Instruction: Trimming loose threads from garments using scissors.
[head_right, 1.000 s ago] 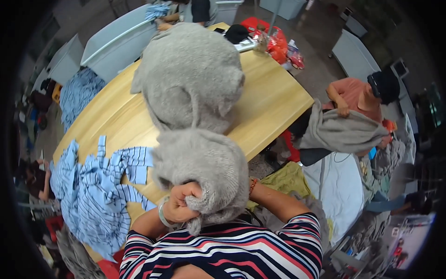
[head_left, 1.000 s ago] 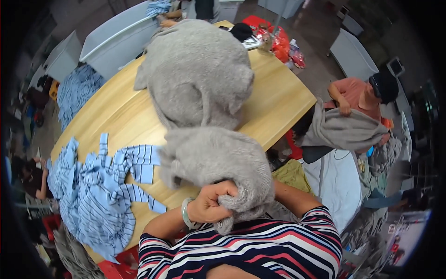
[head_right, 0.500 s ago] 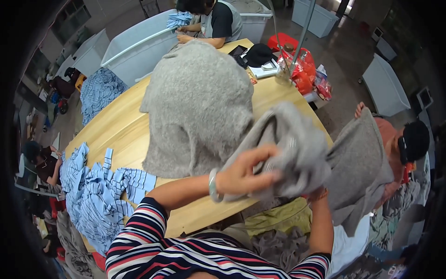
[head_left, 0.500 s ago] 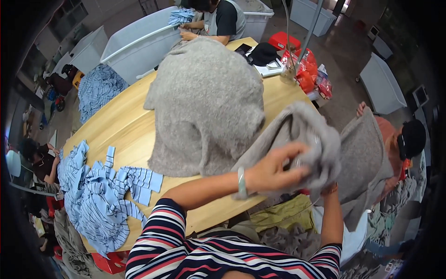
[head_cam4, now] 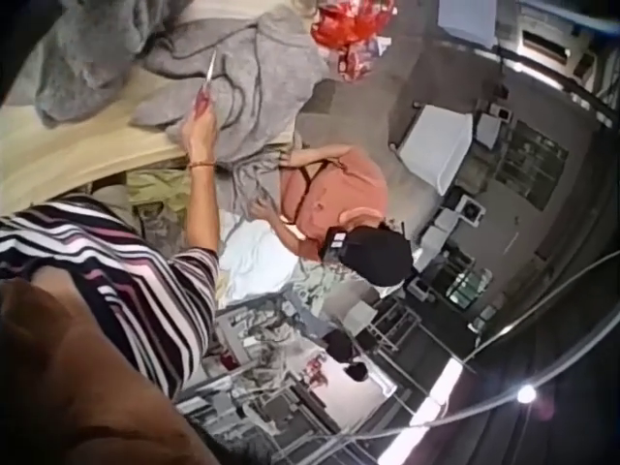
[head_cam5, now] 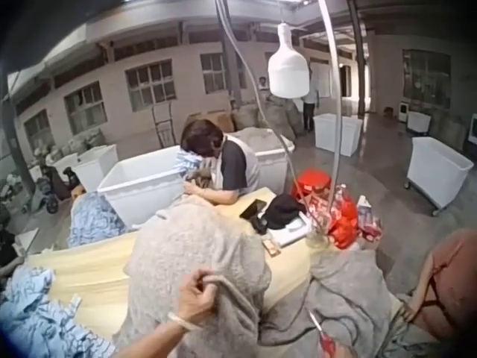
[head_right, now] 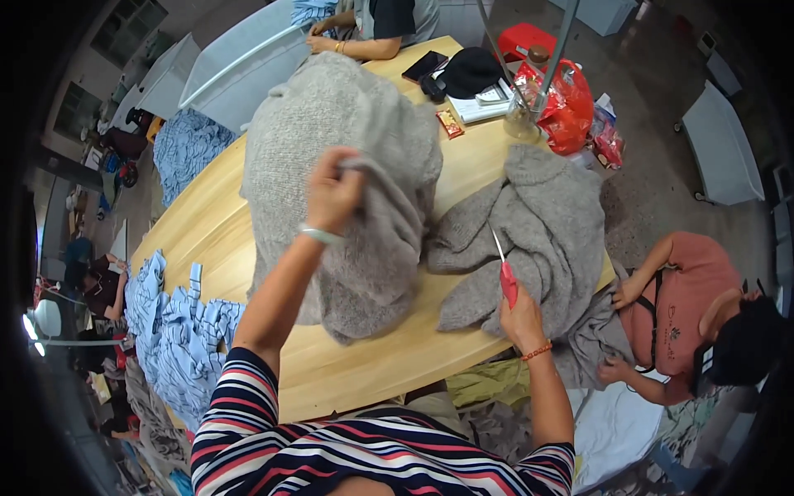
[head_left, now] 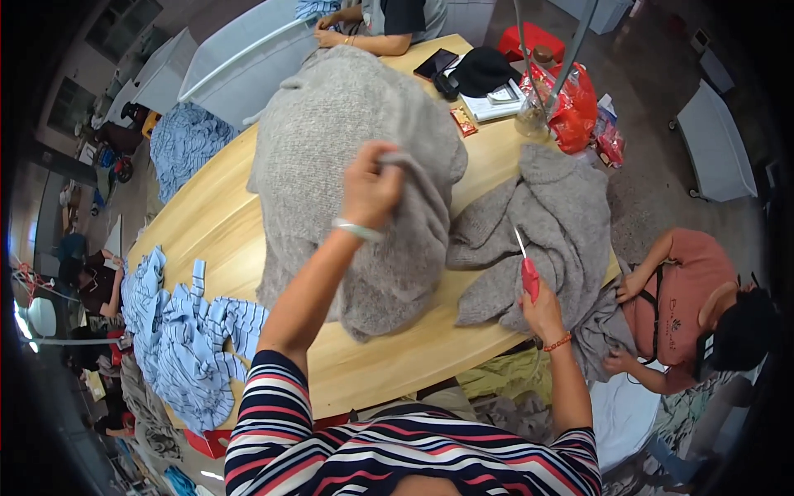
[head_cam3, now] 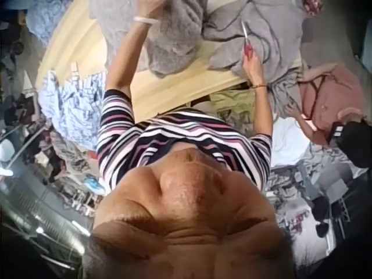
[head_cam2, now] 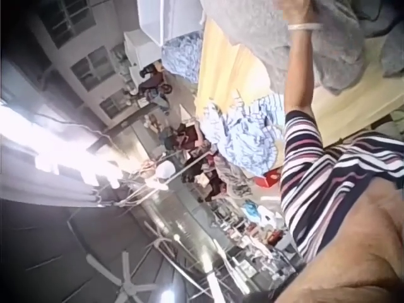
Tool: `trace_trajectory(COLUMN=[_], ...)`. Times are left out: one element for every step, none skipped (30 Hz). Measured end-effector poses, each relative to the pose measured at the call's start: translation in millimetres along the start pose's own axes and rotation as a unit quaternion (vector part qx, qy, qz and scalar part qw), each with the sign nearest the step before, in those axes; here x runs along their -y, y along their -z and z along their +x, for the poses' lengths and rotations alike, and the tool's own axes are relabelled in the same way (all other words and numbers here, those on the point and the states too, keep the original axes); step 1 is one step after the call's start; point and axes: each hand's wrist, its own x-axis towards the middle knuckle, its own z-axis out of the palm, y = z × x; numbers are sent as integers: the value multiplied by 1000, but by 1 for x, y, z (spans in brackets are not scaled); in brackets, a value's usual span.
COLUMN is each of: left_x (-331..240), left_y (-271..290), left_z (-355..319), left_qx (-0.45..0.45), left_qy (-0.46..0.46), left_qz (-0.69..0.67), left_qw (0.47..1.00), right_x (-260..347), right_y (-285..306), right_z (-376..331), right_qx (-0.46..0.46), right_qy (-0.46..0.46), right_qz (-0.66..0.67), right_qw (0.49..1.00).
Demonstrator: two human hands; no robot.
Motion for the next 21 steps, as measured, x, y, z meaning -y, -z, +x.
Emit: trace_trajectory(left_x=[-5, -10, -18, -20, -21, -14, 0, 16, 37, 57, 77, 102, 123, 135, 148, 163, 179, 197, 212, 203, 174], left_y=[28, 65, 101, 136, 168, 196, 222, 249, 266, 271, 274, 273, 270, 261, 255, 258, 262, 267, 273, 267, 255], left_z=[-2, -9, -20, -39, -64, -93, -130, -172, -216, -259, -302, -346, -383, -404, -426, -449, -470, -494, -512, -498, -468], left_qx=[-68, -99, -126, -155, -187, -224, -266, -286, -305, -338, -371, -411, -450, -487, -527, -555, -579, -530, -449, -407, -355], left_qy=[-104, -84, -128, -107, -90, -72, -57, -33, -7, 22, 52, 98, 145, 176, 219, 262, 305, 344, 373, 293, 203], left_qz=[-17, -131, -224, -269, -312, -313, -309, -297, -287, -271, -255, -245, -237, -223, -205, -186, -169, 21, 206, 337, 459], left_qw=[992, 983, 958, 945, 927, 920, 911, 911, 908, 901, 892, 872, 848, 826, 796, 767, 737, 775, 786, 797, 789], right_x=[8, 16, 28, 39, 47, 53, 65, 80, 92, 92, 103, 118, 129, 131, 143, 155, 166, 177, 185, 189, 191], right_y=[5, 10, 15, 20, 22, 21, 19, 20, 16, 8, 2, 0, -4, -10, -22, -29, -36, -44, -55, -65, -74], right_z=[4, 7, 9, 10, 11, 11, 8, 4, -1, -3, -8, -16, -24, -29, -30, -37, -46, -54, -61, -69, -74], right_qx=[-12, -24, -11, -9, -6, -8, 10, 16, 22, 29, 48, 63, 79, 88, 118, 134, 149, 167, 183, 191, 202], right_qy=[22, 43, 51, 62, 74, 95, 109, 131, 151, 189, 200, 222, 242, 259, 255, 274, 291, 302, 300, 314, 328], right_qz=[16, 33, 29, 50, 71, 69, 67, 83, 98, 86, 83, 91, 98, 83, 70, 51, 31, 3, -7, -50, -90], right_qw=[1000, 998, 998, 997, 995, 993, 992, 988, 983, 978, 975, 969, 962, 958, 957, 951, 945, 938, 936, 929, 918])
